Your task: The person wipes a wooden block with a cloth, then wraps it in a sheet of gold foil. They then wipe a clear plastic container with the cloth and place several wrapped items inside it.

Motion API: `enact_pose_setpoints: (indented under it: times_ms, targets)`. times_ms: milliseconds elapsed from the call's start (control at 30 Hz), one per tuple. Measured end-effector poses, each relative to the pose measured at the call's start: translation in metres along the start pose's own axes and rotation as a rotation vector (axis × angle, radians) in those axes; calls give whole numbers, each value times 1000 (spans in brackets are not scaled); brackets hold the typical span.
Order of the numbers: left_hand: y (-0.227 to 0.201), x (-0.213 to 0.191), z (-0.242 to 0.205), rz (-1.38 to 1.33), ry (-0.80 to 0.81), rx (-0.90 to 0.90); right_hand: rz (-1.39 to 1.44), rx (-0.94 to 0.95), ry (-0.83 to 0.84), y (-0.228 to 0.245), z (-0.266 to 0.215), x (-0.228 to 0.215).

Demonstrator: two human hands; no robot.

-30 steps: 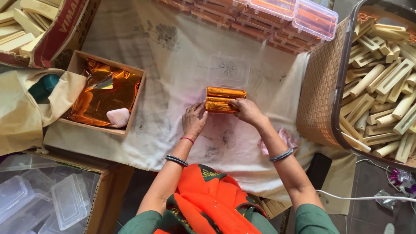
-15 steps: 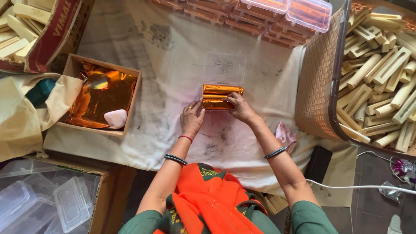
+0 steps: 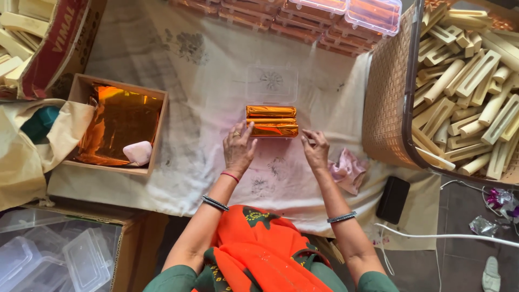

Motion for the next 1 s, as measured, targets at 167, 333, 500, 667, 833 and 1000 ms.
enact_pose_setpoints:
  times_ms: [167,333,500,667,833,1000]
  targets:
    - [-6,17,-6,139,98,81,-19,-47,37,42,5,13]
    - [-2,20,-8,250,136,104,-526,-140,154,55,10,21]
    - [-3,21,-4,264,199,77,-479,-212,183,53,18,19]
    - [-16,13,4,306,144,128,-356,-472,226,82,11,16]
    - [-37,8,19,240,88,267,-374,-440,213,73,9,16]
    - [-41,12,27,187,125,317,-356,-427,196,71,8,14]
Point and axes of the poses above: each hand's wrist, its own z-axis towards the middle knuckle, its own x-axis out of the palm, y = z × x, the point moved 7 cm from there along z, towards the middle knuckle, and after that the axes turned 1 degree about -z, right-handed, at the moved point
